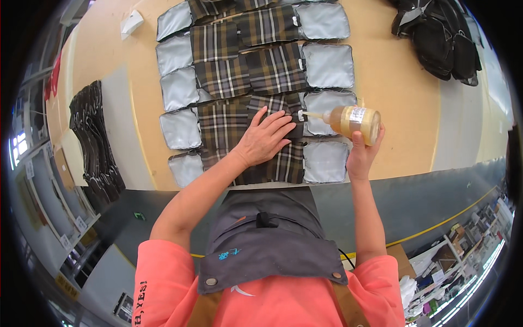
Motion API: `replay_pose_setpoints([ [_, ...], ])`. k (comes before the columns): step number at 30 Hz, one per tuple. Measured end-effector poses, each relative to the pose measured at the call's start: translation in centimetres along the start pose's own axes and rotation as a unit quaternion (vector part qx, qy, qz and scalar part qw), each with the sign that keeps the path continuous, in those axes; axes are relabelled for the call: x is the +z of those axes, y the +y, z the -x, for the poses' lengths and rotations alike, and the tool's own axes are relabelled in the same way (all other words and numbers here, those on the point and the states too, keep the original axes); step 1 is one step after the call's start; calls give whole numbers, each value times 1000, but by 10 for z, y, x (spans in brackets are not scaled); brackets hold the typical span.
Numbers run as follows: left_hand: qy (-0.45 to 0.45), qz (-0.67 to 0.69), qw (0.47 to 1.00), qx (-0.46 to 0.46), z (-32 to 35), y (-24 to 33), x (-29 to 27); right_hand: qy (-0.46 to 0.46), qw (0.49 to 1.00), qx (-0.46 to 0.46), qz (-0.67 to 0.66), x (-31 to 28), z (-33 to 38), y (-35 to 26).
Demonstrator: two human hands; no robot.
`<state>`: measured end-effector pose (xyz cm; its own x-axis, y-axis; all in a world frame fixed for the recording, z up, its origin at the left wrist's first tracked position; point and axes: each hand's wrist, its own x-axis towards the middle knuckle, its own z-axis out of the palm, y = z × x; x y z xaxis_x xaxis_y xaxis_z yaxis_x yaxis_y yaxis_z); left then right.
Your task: The person assembles plaid fabric items by arranging them on a table, applying adhesive from a bottle to the edges, and folding them into a compact stack. The person handles the items one by one, ensuring the adhesive is applied before folding and stacking the finished units.
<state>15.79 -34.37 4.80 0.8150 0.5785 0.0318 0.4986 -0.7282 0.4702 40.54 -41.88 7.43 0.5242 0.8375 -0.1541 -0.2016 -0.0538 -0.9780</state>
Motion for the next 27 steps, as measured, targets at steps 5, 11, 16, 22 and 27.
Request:
replay_pose_setpoints([
  [5,9,-1,1000,-13,4,0,2,-20,1000,11,5,1,3,-2],
  [11,15,1,1000,-18,7,0,5,-49,999,0,20,-5,5,-3],
  [16,13,-9,1000,-18,7,0,4,-17,1000,-7,-5,4,1,7],
  [22,13,-15,1000,-23,9,0,4,-36,999,-4,-26,3,8,-2],
  [27,17,-8,1000,-22,10,1,4,-21,1000,-1,-9,-4,11,3],
])
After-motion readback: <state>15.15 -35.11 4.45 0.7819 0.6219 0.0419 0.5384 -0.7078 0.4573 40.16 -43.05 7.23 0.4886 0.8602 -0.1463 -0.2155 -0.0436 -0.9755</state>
